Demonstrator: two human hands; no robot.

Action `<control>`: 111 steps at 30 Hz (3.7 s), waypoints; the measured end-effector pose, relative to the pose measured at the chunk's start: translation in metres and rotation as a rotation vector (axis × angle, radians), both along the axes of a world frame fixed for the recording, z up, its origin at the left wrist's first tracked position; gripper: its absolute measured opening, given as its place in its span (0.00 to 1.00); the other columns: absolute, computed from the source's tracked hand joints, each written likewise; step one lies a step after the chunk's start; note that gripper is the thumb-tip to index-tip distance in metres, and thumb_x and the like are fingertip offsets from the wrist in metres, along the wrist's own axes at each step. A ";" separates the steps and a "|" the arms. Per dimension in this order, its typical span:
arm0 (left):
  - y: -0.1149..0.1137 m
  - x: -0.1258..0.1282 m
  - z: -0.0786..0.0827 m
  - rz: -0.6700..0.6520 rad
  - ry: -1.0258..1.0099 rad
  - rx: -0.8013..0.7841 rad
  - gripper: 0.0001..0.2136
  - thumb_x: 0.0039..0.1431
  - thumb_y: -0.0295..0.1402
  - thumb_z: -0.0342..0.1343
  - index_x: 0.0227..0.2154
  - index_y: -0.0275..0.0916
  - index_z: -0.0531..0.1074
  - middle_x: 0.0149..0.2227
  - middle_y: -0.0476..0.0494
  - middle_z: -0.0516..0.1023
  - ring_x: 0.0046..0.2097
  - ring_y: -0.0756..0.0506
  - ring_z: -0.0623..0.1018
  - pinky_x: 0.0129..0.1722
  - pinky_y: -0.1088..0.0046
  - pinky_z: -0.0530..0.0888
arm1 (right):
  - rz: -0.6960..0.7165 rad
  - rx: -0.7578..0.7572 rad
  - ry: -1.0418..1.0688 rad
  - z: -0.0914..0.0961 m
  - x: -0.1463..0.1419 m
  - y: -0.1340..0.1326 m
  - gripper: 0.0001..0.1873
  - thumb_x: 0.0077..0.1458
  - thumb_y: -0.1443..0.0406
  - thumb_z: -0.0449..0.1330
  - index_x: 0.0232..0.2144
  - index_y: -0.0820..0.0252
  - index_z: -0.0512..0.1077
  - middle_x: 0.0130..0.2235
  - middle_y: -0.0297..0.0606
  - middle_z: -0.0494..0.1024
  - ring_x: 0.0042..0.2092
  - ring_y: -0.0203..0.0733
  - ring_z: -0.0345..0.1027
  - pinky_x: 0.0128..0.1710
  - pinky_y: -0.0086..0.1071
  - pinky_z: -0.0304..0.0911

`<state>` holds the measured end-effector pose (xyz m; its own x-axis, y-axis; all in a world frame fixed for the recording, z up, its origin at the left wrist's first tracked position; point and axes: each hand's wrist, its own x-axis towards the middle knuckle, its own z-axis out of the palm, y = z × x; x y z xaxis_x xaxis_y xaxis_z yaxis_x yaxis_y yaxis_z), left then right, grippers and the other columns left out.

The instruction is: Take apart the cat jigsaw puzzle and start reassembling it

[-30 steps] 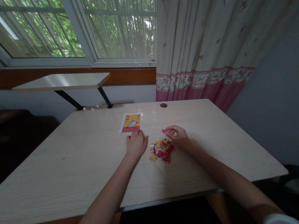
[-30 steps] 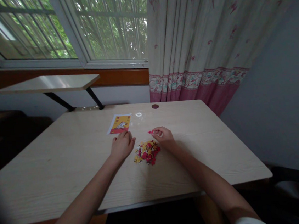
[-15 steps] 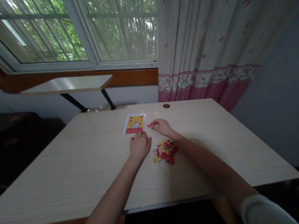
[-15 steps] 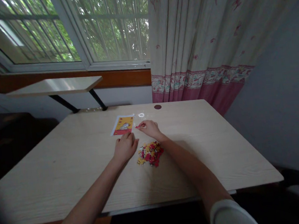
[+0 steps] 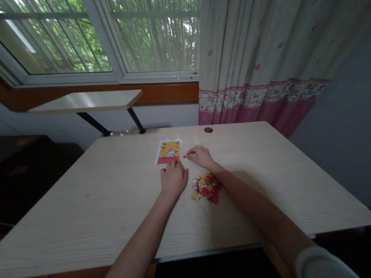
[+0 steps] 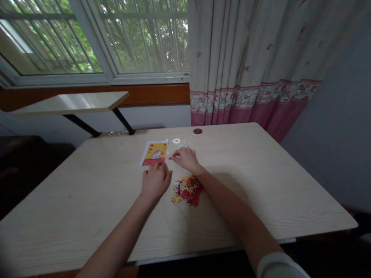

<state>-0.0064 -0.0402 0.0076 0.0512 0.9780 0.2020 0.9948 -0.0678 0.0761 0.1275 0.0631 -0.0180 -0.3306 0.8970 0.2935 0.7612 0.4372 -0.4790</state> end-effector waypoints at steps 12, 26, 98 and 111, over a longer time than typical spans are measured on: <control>0.001 0.000 -0.003 -0.014 0.011 0.021 0.15 0.59 0.39 0.44 0.42 0.33 0.67 0.47 0.32 0.69 0.49 0.36 0.67 0.44 0.57 0.63 | -0.019 0.038 -0.014 -0.003 -0.008 0.002 0.12 0.52 0.54 0.59 0.31 0.54 0.75 0.36 0.37 0.76 0.41 0.43 0.66 0.42 0.35 0.56; 0.001 0.001 0.005 -0.090 -0.104 0.076 0.16 0.60 0.38 0.45 0.45 0.36 0.67 0.48 0.35 0.68 0.50 0.37 0.65 0.47 0.59 0.63 | 0.013 -0.064 0.193 0.004 0.007 0.004 0.07 0.51 0.62 0.59 0.30 0.58 0.75 0.32 0.35 0.77 0.34 0.37 0.68 0.37 0.29 0.61; -0.006 0.023 0.001 -0.618 -0.733 0.332 0.11 0.52 0.35 0.58 0.39 0.40 0.73 0.35 0.43 0.73 0.39 0.46 0.72 0.40 0.68 0.70 | 0.188 0.422 0.252 0.007 0.089 -0.087 0.17 0.51 0.51 0.59 0.36 0.55 0.74 0.32 0.37 0.78 0.35 0.40 0.69 0.38 0.34 0.58; -0.006 0.024 0.001 -0.598 -0.748 0.404 0.08 0.54 0.34 0.58 0.37 0.39 0.73 0.34 0.45 0.70 0.38 0.47 0.70 0.39 0.69 0.70 | 0.192 0.442 0.222 0.008 0.087 -0.088 0.20 0.52 0.50 0.58 0.41 0.56 0.73 0.31 0.37 0.77 0.35 0.39 0.69 0.39 0.34 0.57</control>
<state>0.0175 -0.0464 0.0089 0.2321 0.6868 0.6888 0.4985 -0.6920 0.5221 0.2149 -0.0248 -0.0096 -0.3639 0.6011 0.7116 0.5484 0.7557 -0.3579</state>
